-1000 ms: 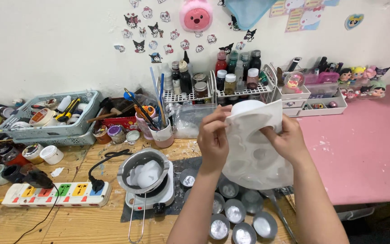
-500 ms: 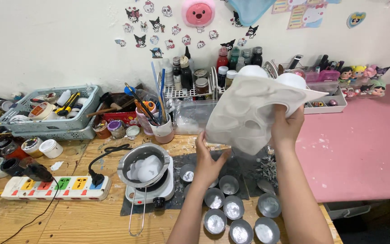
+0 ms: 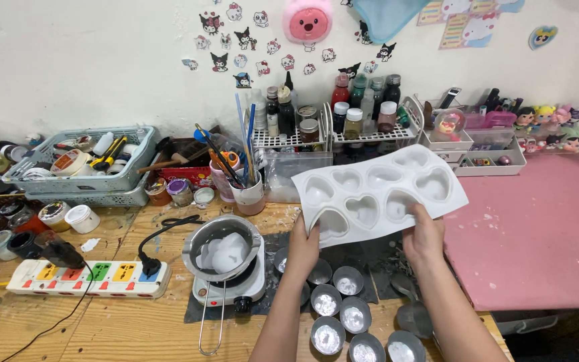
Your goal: Preparing silicone molds and small metal containers by placing components and wicks inside for candle making.
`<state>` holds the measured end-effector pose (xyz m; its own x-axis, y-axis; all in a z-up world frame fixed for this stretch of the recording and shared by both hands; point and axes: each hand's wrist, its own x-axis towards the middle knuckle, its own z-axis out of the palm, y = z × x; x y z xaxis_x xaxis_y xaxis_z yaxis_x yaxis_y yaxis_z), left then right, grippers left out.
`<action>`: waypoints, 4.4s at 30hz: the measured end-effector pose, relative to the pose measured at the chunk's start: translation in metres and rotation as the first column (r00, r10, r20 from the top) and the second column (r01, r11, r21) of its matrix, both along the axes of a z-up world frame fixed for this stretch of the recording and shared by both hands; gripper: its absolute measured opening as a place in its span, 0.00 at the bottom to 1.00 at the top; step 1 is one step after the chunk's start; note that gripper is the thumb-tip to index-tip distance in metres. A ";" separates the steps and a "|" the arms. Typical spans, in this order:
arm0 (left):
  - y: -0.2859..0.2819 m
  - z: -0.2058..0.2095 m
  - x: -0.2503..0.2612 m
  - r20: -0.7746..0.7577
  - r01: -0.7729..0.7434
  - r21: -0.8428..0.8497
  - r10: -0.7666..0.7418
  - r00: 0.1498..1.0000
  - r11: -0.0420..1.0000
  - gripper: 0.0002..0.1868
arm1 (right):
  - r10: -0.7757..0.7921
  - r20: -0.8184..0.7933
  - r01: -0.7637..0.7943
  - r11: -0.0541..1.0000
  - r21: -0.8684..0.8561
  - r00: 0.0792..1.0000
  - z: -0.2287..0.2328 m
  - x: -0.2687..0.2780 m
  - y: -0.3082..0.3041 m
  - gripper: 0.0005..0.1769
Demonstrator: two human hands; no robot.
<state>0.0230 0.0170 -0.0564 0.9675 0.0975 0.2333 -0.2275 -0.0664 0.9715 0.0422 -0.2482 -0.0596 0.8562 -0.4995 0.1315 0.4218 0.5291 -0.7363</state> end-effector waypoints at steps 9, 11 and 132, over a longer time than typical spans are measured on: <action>0.021 -0.004 0.008 0.057 -0.121 0.250 0.111 0.992 0.961 0.21 | 0.228 -0.215 -0.232 0.973 0.009 0.950 0.053 -0.030 -0.001 0.30; 0.024 -0.006 0.004 0.063 -0.151 0.286 0.138 0.988 0.946 0.23 | 0.222 -0.300 -0.250 0.967 -0.058 0.928 0.031 -0.025 -0.023 0.30; -0.070 0.021 0.006 0.310 0.055 0.630 -0.317 0.896 0.774 0.20 | 0.194 -0.306 -0.328 0.811 -0.485 0.932 -0.031 -0.014 -0.010 0.09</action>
<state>0.0286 -0.0532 -0.0350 0.7701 -0.3586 0.5276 -0.6349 -0.5116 0.5789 0.0284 -0.2586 -0.0909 0.9821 -0.1663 0.0885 0.1067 0.1036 -0.9889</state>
